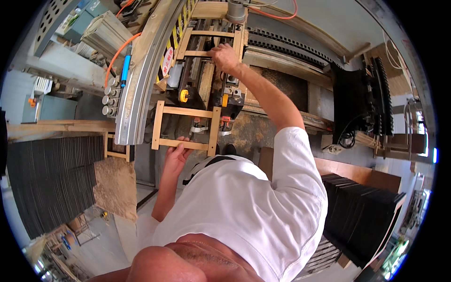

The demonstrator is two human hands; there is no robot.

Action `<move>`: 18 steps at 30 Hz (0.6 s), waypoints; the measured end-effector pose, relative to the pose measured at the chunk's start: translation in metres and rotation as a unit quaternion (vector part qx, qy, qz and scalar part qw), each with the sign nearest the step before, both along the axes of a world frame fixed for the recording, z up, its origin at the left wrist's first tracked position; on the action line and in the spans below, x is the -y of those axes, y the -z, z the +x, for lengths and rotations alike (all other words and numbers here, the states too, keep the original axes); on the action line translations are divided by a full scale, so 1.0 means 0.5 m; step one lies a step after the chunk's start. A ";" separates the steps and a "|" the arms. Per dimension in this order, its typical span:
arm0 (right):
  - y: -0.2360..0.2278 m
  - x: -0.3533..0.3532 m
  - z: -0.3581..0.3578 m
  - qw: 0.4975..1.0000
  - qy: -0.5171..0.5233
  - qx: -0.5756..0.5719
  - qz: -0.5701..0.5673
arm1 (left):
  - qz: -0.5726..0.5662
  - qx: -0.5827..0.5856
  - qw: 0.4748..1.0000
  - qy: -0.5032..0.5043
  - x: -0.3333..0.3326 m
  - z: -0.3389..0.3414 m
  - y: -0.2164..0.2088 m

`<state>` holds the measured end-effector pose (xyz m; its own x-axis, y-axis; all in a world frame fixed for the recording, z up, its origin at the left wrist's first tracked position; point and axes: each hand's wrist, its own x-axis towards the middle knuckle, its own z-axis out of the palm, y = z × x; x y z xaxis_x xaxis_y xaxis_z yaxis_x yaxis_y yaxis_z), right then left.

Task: The person repeatedly picks up small wooden frames and dark slatted panels, places them on a machine, and removes them. The person also stacks the dark panels on a workbench.

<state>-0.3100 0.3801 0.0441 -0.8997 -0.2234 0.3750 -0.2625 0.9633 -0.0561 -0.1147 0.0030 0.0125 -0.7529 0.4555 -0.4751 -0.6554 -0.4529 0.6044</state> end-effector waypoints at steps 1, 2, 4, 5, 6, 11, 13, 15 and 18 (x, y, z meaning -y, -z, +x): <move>-0.006 -0.007 -0.011 1.000 -0.004 0.013 0.020 | -0.004 0.002 1.000 -0.025 0.007 0.016 0.009; -0.010 -0.011 -0.020 0.999 0.000 0.026 0.023 | -0.007 0.005 0.999 -0.049 0.012 0.031 0.017; -0.017 -0.022 -0.047 0.998 0.017 0.022 0.052 | -0.009 0.015 0.994 -0.109 0.016 0.056 0.035; -0.020 -0.030 -0.060 0.997 0.026 0.030 0.073 | -0.008 0.020 0.990 -0.138 0.016 0.068 0.044; -0.021 -0.040 -0.069 0.996 0.029 0.030 0.081 | -0.021 0.027 0.987 -0.155 0.018 0.077 0.054; -0.015 -0.085 -0.119 0.994 0.027 0.018 0.105 | -0.058 0.036 0.973 -0.219 0.035 0.110 0.107; -0.004 -0.091 -0.128 0.996 0.012 -0.002 0.092 | -0.068 0.045 0.968 -0.238 0.039 0.123 0.125; 0.004 -0.096 -0.133 0.996 0.011 -0.001 0.085 | -0.073 0.055 0.964 -0.251 0.039 0.135 0.143; 0.008 -0.096 -0.130 0.997 0.010 -0.012 0.070 | -0.076 0.069 0.959 -0.263 0.049 0.155 0.177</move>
<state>-0.3751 0.4283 0.0400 -0.8959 -0.2571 0.3624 -0.2425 0.9663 0.0859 -0.0372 -0.0215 -0.0760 -0.7844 -0.0531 -0.6179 -0.4384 -0.6573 0.6130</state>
